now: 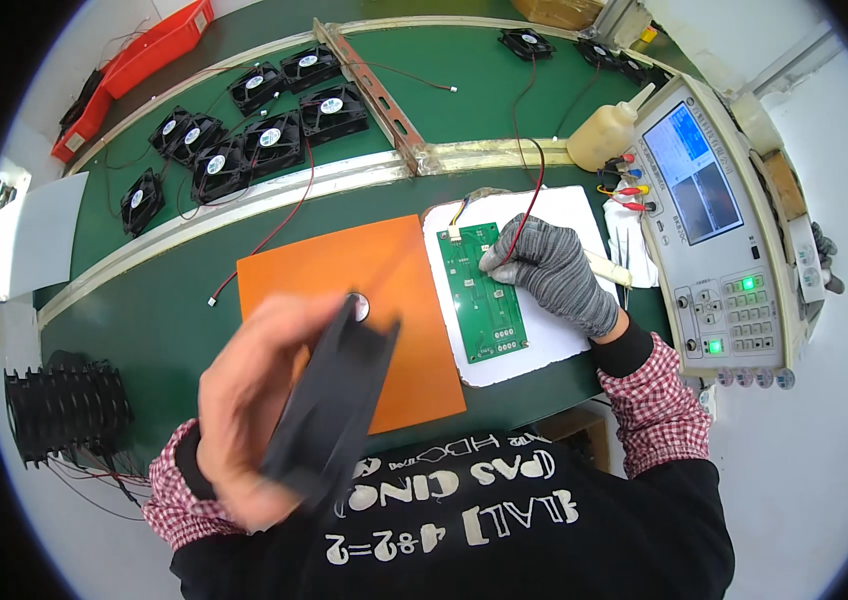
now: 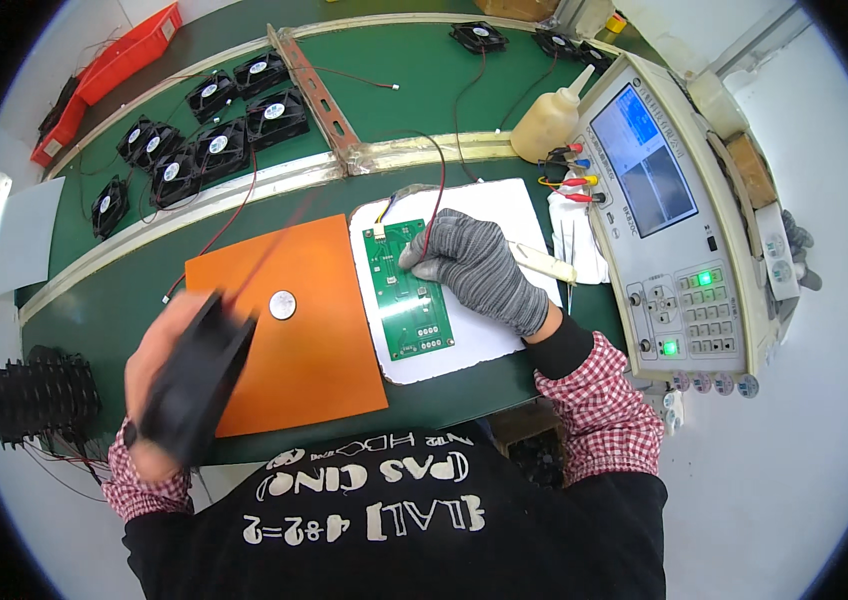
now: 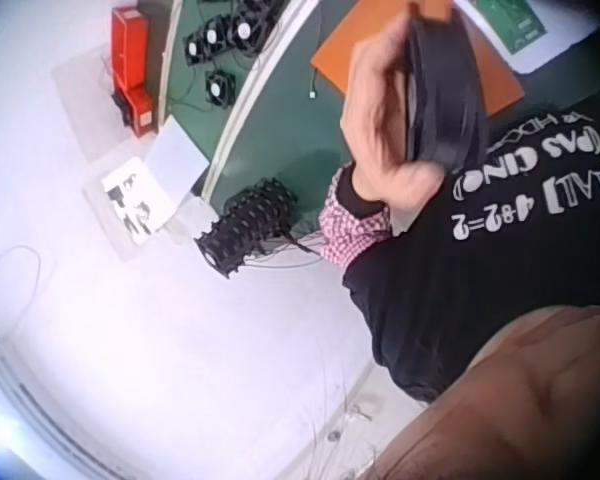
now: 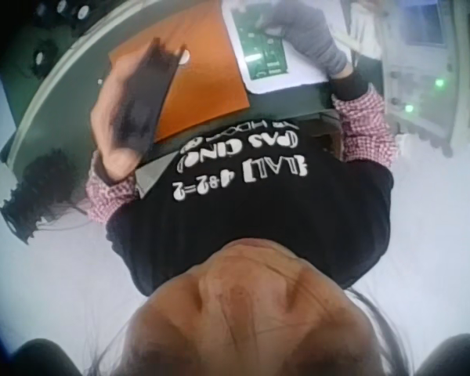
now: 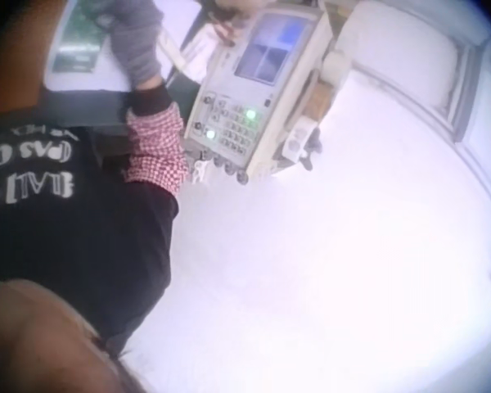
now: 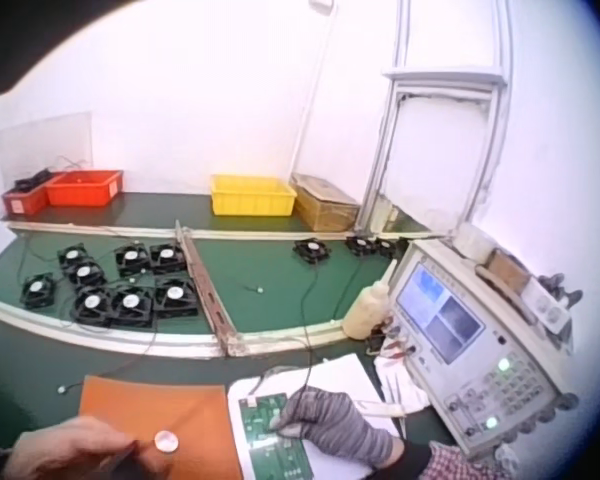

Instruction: The person repeatedly picks up small black cooling fans from a green workbench, connects their wires to a green circuit board, and observes the fan spin. After each test, the person places the fan back on the workbench and repeats the process with another fan.

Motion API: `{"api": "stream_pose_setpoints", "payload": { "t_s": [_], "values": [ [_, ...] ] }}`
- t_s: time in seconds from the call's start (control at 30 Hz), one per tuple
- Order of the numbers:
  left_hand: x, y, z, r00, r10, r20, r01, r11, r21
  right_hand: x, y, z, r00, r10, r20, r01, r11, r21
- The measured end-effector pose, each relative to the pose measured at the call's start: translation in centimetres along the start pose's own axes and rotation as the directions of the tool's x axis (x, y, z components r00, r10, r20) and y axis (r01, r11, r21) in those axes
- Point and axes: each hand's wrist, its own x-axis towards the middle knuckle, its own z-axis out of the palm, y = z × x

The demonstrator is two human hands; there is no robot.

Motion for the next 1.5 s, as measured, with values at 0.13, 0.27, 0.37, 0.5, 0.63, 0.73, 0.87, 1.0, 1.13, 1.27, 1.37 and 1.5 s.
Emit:
{"api": "stream_pose_setpoints", "payload": {
  "t_s": [0.13,0.27,0.37,0.5,0.63,0.73,0.87,1.0,1.13,1.27,1.37,1.5],
  "values": [
    [1.3,-2.0,1.5,0.984,0.144,0.106,-0.179,0.82,0.543,-0.6,0.3,0.3,0.921,-0.377,0.103,0.364,0.735,-0.572],
    [0.7,-4.5,3.2,0.985,-0.086,0.153,-0.022,0.807,0.591,-0.9,-0.4,0.3,0.955,-0.286,0.079,0.287,0.826,-0.485],
    [0.7,-4.9,3.3,0.975,-0.151,0.163,0.031,0.82,0.572,-0.7,0.0,0.4,0.963,-0.263,0.051,0.261,0.876,-0.405],
    [0.6,-4.2,3.1,0.987,-0.028,0.158,-0.079,0.774,0.628,-0.7,0.4,0.7,0.973,-0.227,0.029,0.222,0.906,-0.361],
    [0.0,0.7,1.2,0.877,0.412,0.249,-0.443,0.49,0.751,-0.8,0.5,0.5,0.974,-0.226,0.007,0.215,0.915,-0.34],
    [-0.8,3.6,0.7,0.995,0.071,-0.071,-0.08,0.988,-0.13,-0.3,-0.2,1.1,0.967,-0.253,0.013,0.24,0.9,-0.364],
    [1.2,4.8,-2.0,0.597,-0.506,0.622,0.699,-0.054,-0.714,-0.4,0.2,0.6,0.964,-0.266,0.025,0.259,0.904,-0.34],
    [1.0,3.8,-0.9,0.792,-0.443,0.42,0.593,0.396,-0.701,-0.7,0.7,0.4,0.953,-0.304,0.008,0.286,0.889,-0.359],
    [1.7,1.3,0.5,0.902,0.431,-0.031,-0.362,0.793,0.49,-0.4,-0.4,0.9,0.955,-0.291,0.051,0.282,0.849,-0.446],
    [9.3,-2.2,2.2,0.824,0.539,0.174,-0.528,0.621,0.579,-1.2,0.2,0.7,0.974,-0.228,-0.02,0.203,0.9,-0.387],
    [14.0,-9.6,2.8,0.945,0.323,-0.05,-0.204,0.703,0.682,-1.1,-0.2,0.5,0.936,-0.31,-0.167,0.262,0.93,-0.257],
    [14.1,-22.8,-0.9,0.974,-0.18,-0.135,0.216,0.586,0.781,-1.1,-0.9,1.1,0.956,-0.077,-0.285,0.06,0.996,-0.068]
  ]
}}
